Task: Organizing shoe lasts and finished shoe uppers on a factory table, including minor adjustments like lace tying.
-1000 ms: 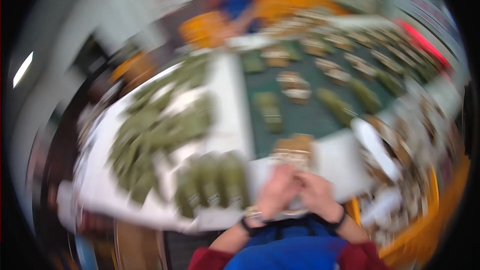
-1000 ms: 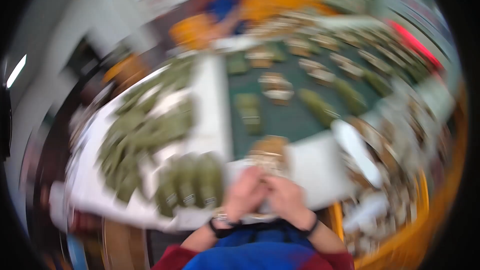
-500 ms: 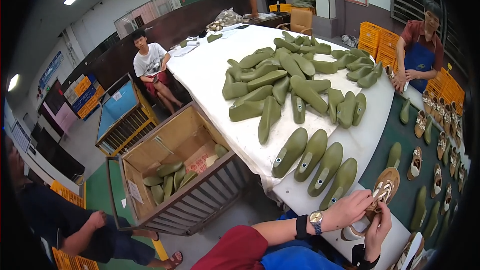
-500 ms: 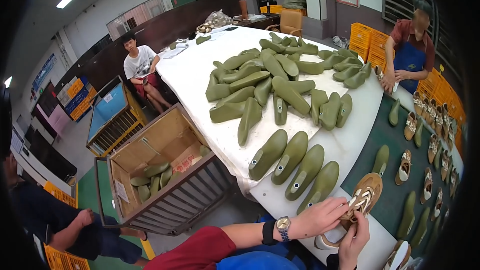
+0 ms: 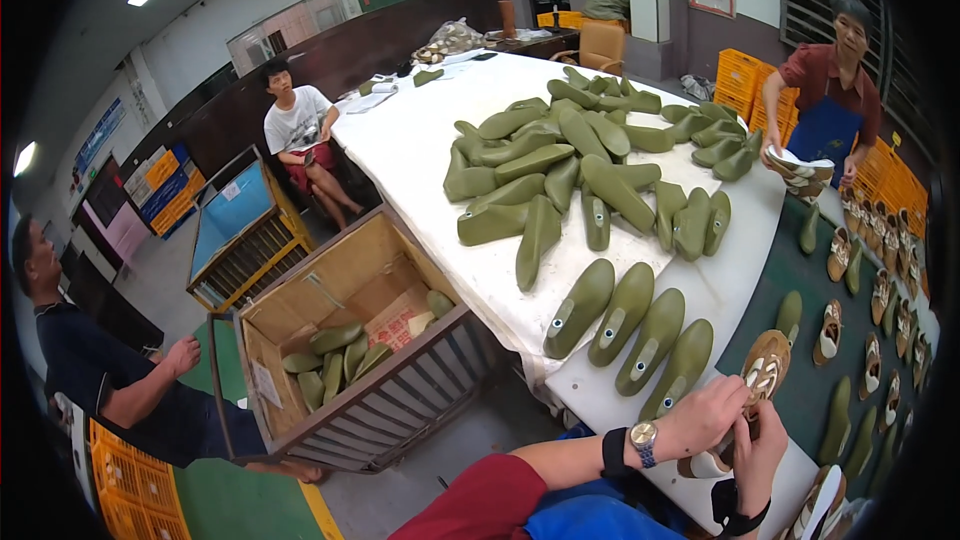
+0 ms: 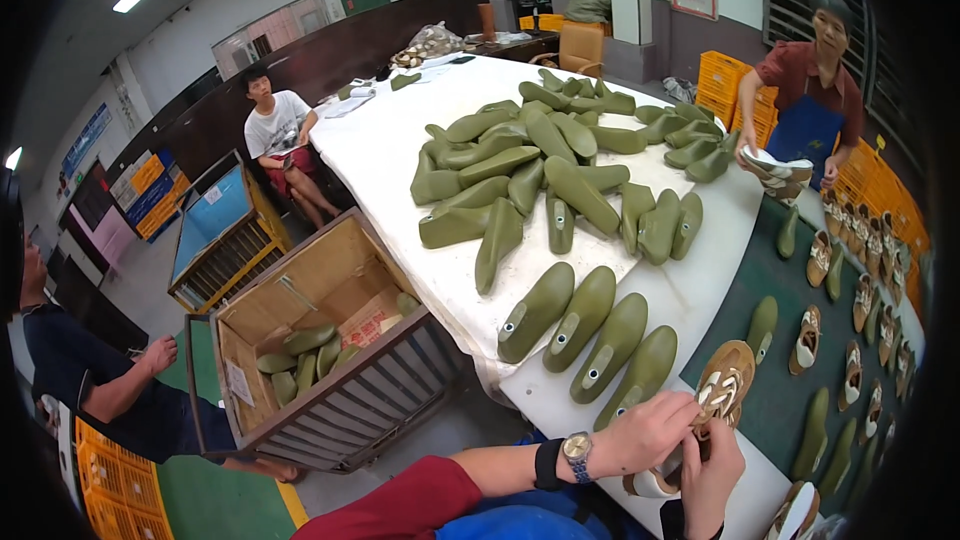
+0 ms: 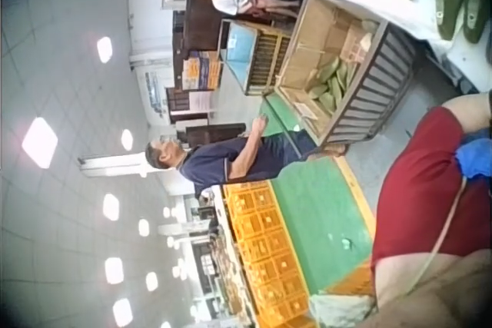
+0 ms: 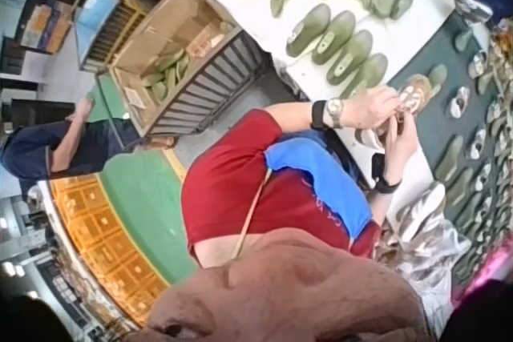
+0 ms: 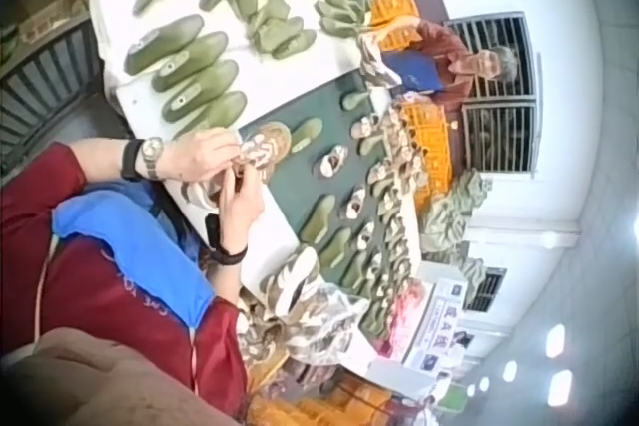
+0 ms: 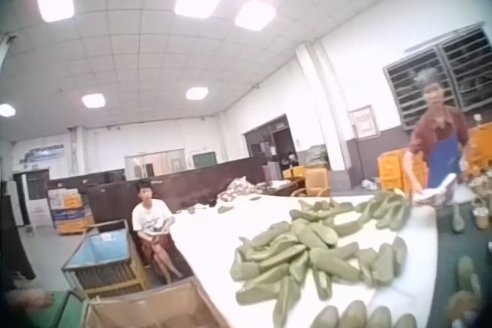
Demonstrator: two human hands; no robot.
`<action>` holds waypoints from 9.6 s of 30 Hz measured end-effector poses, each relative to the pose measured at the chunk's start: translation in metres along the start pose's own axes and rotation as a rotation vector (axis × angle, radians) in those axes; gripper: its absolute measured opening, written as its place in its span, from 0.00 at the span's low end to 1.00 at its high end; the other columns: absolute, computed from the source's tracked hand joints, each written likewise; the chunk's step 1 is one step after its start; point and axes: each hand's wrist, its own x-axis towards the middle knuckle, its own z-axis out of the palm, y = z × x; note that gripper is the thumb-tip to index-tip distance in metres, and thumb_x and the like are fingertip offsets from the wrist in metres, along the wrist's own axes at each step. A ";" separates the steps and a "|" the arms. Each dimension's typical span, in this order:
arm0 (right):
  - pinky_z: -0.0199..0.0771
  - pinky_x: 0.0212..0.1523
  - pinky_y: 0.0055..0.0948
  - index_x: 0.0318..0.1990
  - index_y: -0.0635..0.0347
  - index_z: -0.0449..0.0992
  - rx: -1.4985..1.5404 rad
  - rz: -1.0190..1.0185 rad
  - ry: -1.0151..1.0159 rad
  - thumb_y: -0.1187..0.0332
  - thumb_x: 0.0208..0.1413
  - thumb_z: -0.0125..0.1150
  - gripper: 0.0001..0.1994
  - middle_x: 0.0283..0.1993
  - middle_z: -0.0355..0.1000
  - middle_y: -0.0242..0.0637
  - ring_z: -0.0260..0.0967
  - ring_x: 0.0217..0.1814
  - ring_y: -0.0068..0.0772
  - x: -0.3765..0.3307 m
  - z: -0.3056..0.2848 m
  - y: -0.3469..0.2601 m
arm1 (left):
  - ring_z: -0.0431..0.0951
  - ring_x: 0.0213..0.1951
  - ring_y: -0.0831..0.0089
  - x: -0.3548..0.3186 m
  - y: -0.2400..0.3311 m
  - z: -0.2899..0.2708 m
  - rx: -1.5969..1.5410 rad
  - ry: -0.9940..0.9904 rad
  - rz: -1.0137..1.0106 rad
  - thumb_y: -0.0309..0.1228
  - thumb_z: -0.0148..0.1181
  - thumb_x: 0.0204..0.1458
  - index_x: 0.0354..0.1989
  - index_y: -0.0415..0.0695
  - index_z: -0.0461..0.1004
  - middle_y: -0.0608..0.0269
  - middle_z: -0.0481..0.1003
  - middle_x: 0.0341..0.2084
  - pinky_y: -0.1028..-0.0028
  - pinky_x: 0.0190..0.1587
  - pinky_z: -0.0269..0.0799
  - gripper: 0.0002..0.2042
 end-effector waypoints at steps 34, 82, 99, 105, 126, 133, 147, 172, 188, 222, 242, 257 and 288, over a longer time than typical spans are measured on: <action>0.70 0.26 0.26 0.50 0.54 0.67 0.290 0.144 -0.018 0.70 0.47 0.64 0.21 0.29 0.69 0.35 0.70 0.24 0.31 -0.016 -0.023 0.045 | 0.68 0.31 0.58 0.025 -0.004 -0.009 0.047 -0.356 0.106 0.18 0.55 0.39 0.32 0.46 0.74 0.57 0.65 0.28 0.65 0.32 0.68 0.11; 0.74 0.32 0.28 0.55 0.65 0.60 1.063 0.807 -0.449 0.71 0.46 0.57 0.26 0.36 0.72 0.40 0.71 0.33 0.24 0.240 0.214 0.180 | 0.74 0.46 0.69 0.151 -0.404 0.003 -0.507 -0.582 -0.942 0.42 0.48 0.58 0.50 0.39 0.69 0.57 0.73 0.45 0.68 0.47 0.70 0.20; 0.68 0.48 0.21 0.64 0.59 0.56 1.205 0.186 -0.177 0.76 0.50 0.52 0.31 0.53 0.67 0.31 0.65 0.49 0.21 0.123 -0.056 0.065 | 0.70 0.52 0.68 0.183 -0.074 -0.011 -0.973 -0.480 -0.551 0.39 0.45 0.62 0.61 0.41 0.54 0.56 0.66 0.53 0.68 0.55 0.66 0.23; 0.61 0.60 0.26 0.64 0.64 0.54 0.951 0.376 0.004 0.76 0.49 0.56 0.32 0.60 0.62 0.36 0.61 0.59 0.26 -0.031 -0.122 0.085 | 0.68 0.53 0.70 0.096 0.023 0.079 -1.058 -0.618 -0.630 0.37 0.48 0.61 0.61 0.40 0.56 0.58 0.66 0.54 0.69 0.55 0.66 0.23; 0.69 0.50 0.39 0.60 0.56 0.62 0.071 0.890 0.177 0.44 0.52 0.57 0.33 0.49 0.69 0.55 0.69 0.52 0.50 -0.162 -0.082 0.209 | 0.71 0.53 0.65 0.014 -0.030 0.158 -1.118 -0.855 -1.392 0.39 0.42 0.64 0.57 0.39 0.62 0.56 0.69 0.53 0.65 0.57 0.67 0.19; 0.67 0.54 0.40 0.63 0.57 0.59 -0.212 0.745 0.065 0.48 0.51 0.59 0.35 0.54 0.67 0.54 0.66 0.55 0.55 -0.172 -0.084 0.170 | 0.69 0.55 0.64 0.009 -0.029 0.163 -1.212 -0.886 -1.423 0.41 0.41 0.64 0.57 0.41 0.62 0.56 0.68 0.54 0.64 0.59 0.65 0.20; 0.68 0.49 0.44 0.60 0.59 0.62 -0.318 0.769 0.393 0.60 0.51 0.59 0.28 0.52 0.67 0.54 0.68 0.49 0.58 -0.173 -0.089 0.183 | 0.67 0.57 0.63 0.004 0.010 0.201 -1.416 -0.916 -1.394 0.42 0.42 0.63 0.59 0.40 0.61 0.57 0.66 0.57 0.61 0.61 0.61 0.22; 0.64 0.51 0.45 0.54 0.52 0.69 -0.527 0.454 0.133 0.59 0.46 0.63 0.25 0.57 0.61 0.50 0.64 0.52 0.50 -0.143 -0.055 0.131 | 0.73 0.51 0.63 0.020 -0.084 0.107 -1.331 -0.411 -1.219 0.37 0.42 0.61 0.55 0.38 0.64 0.55 0.71 0.50 0.65 0.57 0.67 0.19; 0.71 0.44 0.40 0.55 0.62 0.65 -0.121 0.285 0.099 0.67 0.54 0.54 0.20 0.53 0.64 0.50 0.69 0.44 0.53 -0.106 -0.003 0.109 | 0.72 0.52 0.60 -0.014 -0.088 0.111 -1.425 -0.435 -1.325 0.38 0.39 0.61 0.56 0.37 0.64 0.52 0.71 0.51 0.62 0.57 0.66 0.20; 0.63 0.60 0.39 0.59 0.53 0.66 0.078 -0.017 0.106 0.80 0.43 0.55 0.29 0.63 0.55 0.52 0.59 0.62 0.54 -0.064 -0.031 0.069 | 0.68 0.54 0.68 0.003 -0.019 0.055 -1.288 -0.451 -0.995 0.39 0.43 0.63 0.60 0.38 0.59 0.57 0.66 0.55 0.68 0.56 0.65 0.21; 0.74 0.45 0.35 0.54 0.59 0.68 0.182 0.117 0.143 0.78 0.47 0.55 0.23 0.47 0.73 0.46 0.73 0.44 0.48 -0.075 -0.010 0.061 | 0.73 0.34 0.77 0.019 -0.022 0.036 -0.644 -0.548 -0.807 0.39 0.40 0.64 0.41 0.34 0.73 0.62 0.76 0.33 0.75 0.35 0.68 0.19; 0.75 0.33 0.35 0.48 0.53 0.72 -0.150 0.237 0.311 0.75 0.45 0.58 0.19 0.40 0.69 0.37 0.73 0.38 0.44 -0.052 -0.030 0.060 | 0.69 0.44 0.73 0.023 -0.009 0.043 -0.387 -0.238 -0.335 0.26 0.66 0.41 0.45 0.42 0.65 0.61 0.66 0.41 0.74 0.37 0.70 0.22; 0.72 0.28 0.31 0.45 0.57 0.73 -0.501 0.753 0.888 0.72 0.56 0.45 0.12 0.26 0.74 0.38 0.71 0.26 0.32 -0.174 -0.370 0.098 | 0.77 0.36 0.50 0.031 0.034 0.053 -0.077 -0.528 0.263 0.26 0.54 0.53 0.49 0.41 0.73 0.47 0.76 0.36 0.63 0.38 0.73 0.14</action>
